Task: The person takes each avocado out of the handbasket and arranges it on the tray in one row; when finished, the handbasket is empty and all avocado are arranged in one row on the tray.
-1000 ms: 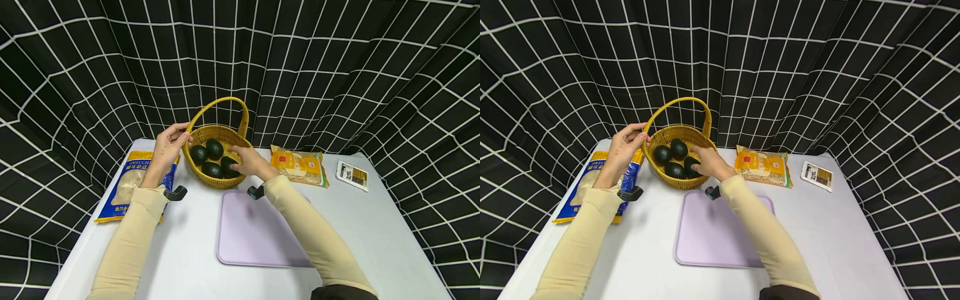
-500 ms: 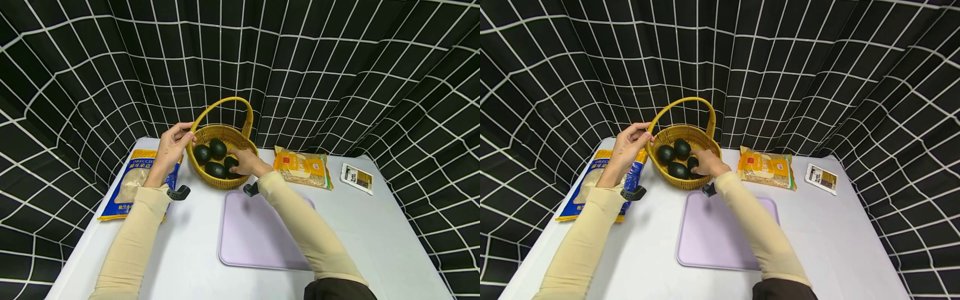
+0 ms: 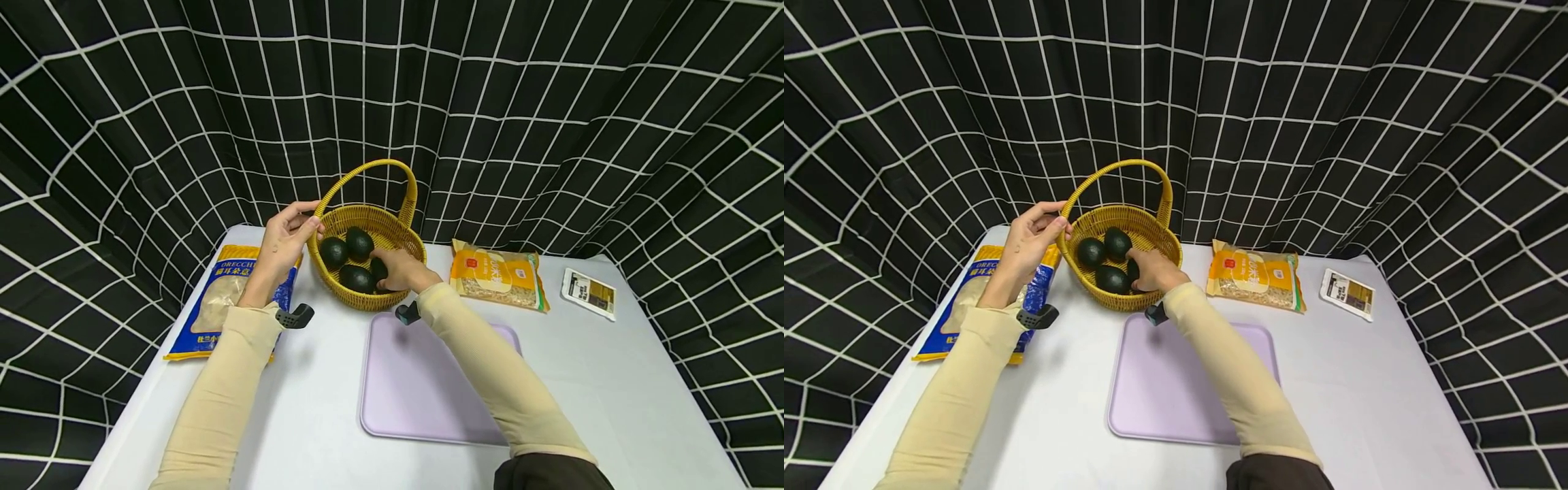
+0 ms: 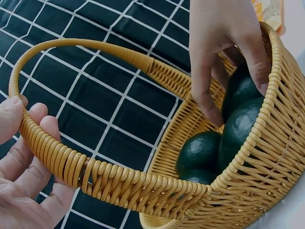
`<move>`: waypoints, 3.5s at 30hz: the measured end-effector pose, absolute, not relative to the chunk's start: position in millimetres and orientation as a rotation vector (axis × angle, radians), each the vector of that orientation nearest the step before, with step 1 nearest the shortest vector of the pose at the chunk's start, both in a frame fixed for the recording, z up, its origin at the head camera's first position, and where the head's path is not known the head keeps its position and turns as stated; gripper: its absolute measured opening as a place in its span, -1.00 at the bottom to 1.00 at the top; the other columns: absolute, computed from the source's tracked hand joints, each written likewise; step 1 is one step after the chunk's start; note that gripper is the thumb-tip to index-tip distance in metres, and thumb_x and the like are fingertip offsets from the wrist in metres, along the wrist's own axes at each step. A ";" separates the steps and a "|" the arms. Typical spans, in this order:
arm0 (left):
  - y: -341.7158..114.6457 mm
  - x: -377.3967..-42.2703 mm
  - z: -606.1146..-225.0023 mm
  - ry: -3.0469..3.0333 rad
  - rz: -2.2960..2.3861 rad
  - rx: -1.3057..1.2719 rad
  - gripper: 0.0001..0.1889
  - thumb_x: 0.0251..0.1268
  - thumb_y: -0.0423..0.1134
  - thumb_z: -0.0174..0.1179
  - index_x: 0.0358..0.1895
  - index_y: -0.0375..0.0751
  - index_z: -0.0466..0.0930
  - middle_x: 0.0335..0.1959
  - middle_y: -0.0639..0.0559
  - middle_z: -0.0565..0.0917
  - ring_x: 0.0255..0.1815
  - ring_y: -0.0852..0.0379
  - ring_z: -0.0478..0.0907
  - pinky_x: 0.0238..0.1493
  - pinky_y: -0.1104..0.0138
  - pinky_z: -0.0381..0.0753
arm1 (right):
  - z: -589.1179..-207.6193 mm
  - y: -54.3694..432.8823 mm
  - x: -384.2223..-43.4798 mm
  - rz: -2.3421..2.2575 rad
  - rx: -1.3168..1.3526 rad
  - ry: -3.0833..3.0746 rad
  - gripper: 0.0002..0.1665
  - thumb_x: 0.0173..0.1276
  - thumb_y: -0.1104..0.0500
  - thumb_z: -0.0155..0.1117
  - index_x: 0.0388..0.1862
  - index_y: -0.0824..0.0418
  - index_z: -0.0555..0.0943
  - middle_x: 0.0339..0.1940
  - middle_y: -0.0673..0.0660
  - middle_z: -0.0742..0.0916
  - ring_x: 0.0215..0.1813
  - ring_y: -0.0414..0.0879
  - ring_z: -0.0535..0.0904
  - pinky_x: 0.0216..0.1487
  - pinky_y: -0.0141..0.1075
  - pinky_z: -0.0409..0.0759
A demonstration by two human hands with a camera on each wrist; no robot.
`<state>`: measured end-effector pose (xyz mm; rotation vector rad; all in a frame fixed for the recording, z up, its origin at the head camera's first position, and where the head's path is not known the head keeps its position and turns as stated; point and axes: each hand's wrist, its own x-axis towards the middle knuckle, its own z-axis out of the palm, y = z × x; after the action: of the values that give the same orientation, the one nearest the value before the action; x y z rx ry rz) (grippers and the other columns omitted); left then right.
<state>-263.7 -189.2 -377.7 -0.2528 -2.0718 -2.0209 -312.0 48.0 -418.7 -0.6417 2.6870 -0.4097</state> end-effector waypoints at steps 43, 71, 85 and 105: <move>-207.2 -269.6 -367.6 -2.189 -2.209 -0.236 -0.60 0.48 -0.24 0.17 0.31 -0.20 0.56 -0.29 0.09 0.76 -0.24 0.12 0.73 -0.05 0.43 0.72 | -374.9 67.3 -295.8 -0.631 -0.701 2.736 -0.27 0.27 0.10 0.41 0.42 -0.03 0.41 0.24 0.23 0.64 0.15 0.13 0.56 0.23 0.04 0.58; -209.6 -268.2 -368.8 -2.228 -2.220 -0.131 -0.57 0.45 -0.17 0.19 0.33 -0.15 0.55 -0.24 0.11 0.76 -0.15 0.15 0.73 0.02 0.45 0.69 | -367.5 85.8 -208.7 -0.893 -0.699 2.688 -0.29 0.24 0.03 0.44 0.37 -0.15 0.44 0.10 0.18 0.71 -0.03 0.07 0.64 -0.05 -0.12 0.61; -208.5 -267.4 -366.2 -2.244 -2.214 -0.114 -0.57 0.46 -0.18 0.19 0.34 -0.14 0.55 -0.22 0.13 0.75 -0.12 0.18 0.72 0.05 0.45 0.67 | -393.7 92.0 -169.2 -1.086 -0.541 2.592 -0.31 0.19 0.10 0.47 0.32 -0.14 0.49 0.11 0.18 0.72 0.02 0.03 0.64 0.01 -0.06 0.60; -208.7 -266.1 -361.6 -2.225 -2.239 -0.158 -0.56 0.46 -0.20 0.20 0.34 -0.19 0.53 -0.24 0.12 0.76 -0.16 0.21 0.72 0.03 0.48 0.67 | -442.4 85.4 -133.1 -1.097 -0.411 2.676 -0.28 0.19 -0.01 0.45 0.35 -0.05 0.46 -0.03 0.16 0.75 -0.15 -0.03 0.62 -0.15 -0.14 0.59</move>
<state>-266.1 -208.7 -361.6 -0.1576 -2.2252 -2.2391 -133.1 85.4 -442.4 -0.4112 2.6763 -1.0968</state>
